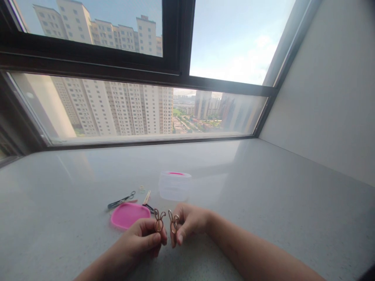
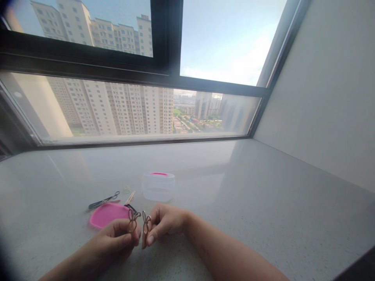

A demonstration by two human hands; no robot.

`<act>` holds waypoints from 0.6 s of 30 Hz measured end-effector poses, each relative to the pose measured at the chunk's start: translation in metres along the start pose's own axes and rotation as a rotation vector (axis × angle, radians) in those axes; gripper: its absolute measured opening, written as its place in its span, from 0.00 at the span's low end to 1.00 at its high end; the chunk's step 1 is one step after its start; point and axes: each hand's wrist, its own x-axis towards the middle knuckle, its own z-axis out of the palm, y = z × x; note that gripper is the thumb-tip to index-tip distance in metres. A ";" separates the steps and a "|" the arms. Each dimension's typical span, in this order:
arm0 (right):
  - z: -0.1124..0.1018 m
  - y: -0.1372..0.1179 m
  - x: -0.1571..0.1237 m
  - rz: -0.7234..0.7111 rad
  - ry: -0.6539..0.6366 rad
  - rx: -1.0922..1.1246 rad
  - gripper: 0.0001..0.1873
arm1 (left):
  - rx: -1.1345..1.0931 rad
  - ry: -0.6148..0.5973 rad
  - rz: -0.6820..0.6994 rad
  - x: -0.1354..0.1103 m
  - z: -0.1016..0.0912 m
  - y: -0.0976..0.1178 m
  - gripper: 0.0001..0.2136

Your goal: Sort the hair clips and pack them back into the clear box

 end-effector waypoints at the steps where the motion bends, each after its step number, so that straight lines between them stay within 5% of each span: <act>1: 0.000 0.000 0.000 0.000 0.001 0.010 0.21 | 0.003 0.005 0.003 0.000 0.000 0.000 0.16; 18: -0.004 0.006 0.001 0.015 0.010 -0.020 0.22 | -0.039 0.010 -0.005 0.003 -0.003 -0.005 0.16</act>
